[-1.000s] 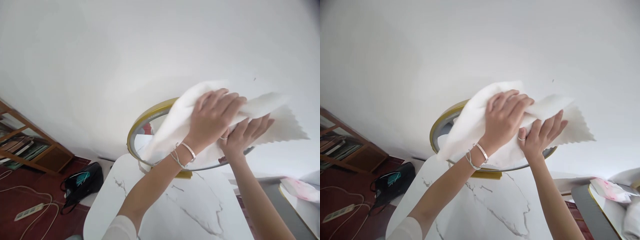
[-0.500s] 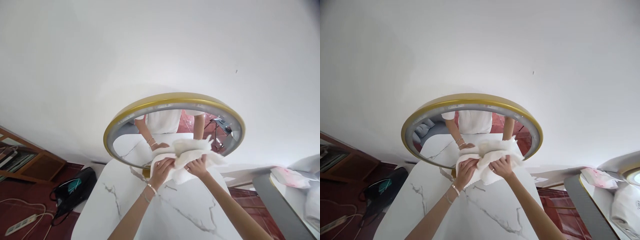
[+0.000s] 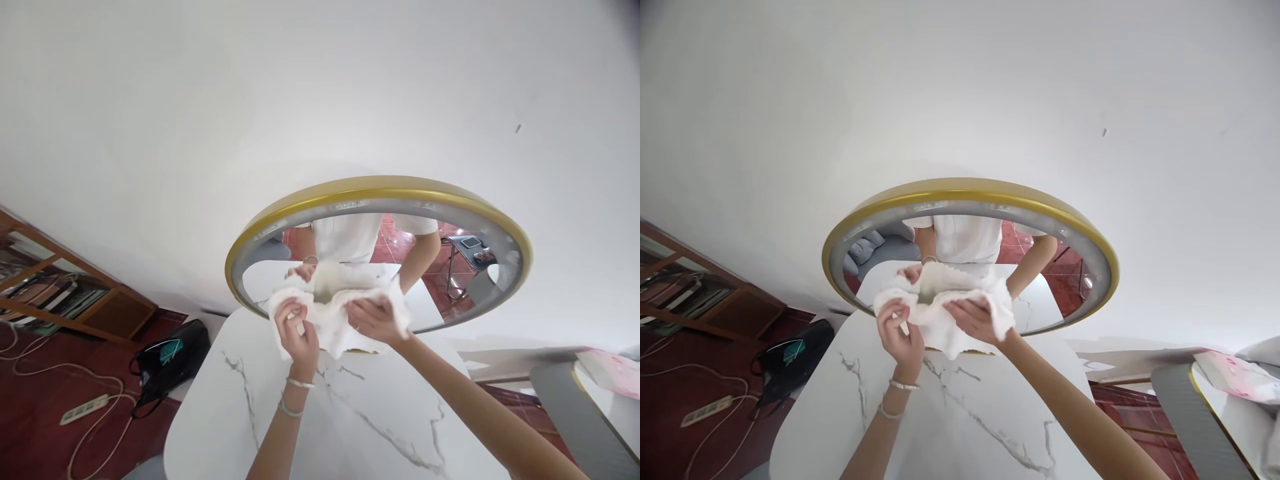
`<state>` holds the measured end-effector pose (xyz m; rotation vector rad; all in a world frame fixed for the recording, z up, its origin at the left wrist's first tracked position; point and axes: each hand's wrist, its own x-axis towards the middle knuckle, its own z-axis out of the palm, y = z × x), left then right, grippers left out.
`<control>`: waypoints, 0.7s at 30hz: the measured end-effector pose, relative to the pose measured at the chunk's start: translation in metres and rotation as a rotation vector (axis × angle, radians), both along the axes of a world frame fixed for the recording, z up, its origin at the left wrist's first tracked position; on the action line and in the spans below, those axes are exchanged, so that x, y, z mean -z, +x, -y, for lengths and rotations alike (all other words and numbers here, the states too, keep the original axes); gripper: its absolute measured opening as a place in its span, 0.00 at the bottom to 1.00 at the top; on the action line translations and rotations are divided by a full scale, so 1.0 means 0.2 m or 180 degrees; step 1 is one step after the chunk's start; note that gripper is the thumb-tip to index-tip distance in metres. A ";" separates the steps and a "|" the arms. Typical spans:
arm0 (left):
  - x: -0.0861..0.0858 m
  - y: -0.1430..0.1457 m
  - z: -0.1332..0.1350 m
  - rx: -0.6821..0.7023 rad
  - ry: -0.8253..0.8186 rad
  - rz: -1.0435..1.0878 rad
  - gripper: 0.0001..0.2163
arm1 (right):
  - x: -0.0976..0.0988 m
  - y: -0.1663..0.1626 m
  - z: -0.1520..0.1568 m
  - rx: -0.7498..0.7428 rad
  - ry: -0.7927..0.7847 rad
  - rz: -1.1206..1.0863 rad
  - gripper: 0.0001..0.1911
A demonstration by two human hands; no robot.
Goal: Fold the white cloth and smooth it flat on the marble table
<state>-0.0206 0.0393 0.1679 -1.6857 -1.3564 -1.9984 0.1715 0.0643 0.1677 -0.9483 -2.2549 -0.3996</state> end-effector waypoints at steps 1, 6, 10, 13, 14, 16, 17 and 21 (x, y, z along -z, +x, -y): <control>-0.12 0.00 -0.04 -0.0022 0.0262 0.0072 0.08 | -0.10 -0.04 -0.01 0.0083 0.0597 0.0134 0.16; -0.62 0.02 -0.19 -0.0297 0.1196 0.0164 0.08 | -0.56 -0.20 -0.06 0.0393 0.2506 0.0229 0.14; -0.83 -0.02 -0.22 -0.0356 0.1394 0.0116 0.06 | -0.80 -0.26 -0.10 0.0447 0.3055 -0.0302 0.14; -0.87 -0.09 -0.24 -0.0415 0.1368 0.0277 0.02 | -0.91 -0.30 -0.12 0.0605 0.3187 -0.0543 0.14; -0.85 -0.12 -0.24 -0.0425 0.1395 0.0304 0.02 | -0.93 -0.31 -0.11 0.0559 0.3075 -0.0416 0.14; -0.75 -0.18 -0.23 -0.0499 0.1382 0.0350 0.02 | -0.91 -0.35 -0.10 0.0231 0.2462 0.0102 0.15; -0.67 -0.22 -0.22 -0.0573 0.1262 0.0368 0.02 | -0.87 -0.37 -0.10 -0.0012 0.1979 0.0400 0.17; -0.20 -0.33 -0.08 -0.0855 0.0060 0.0178 0.02 | -0.52 -0.44 -0.08 -0.1022 -0.0368 0.0892 0.18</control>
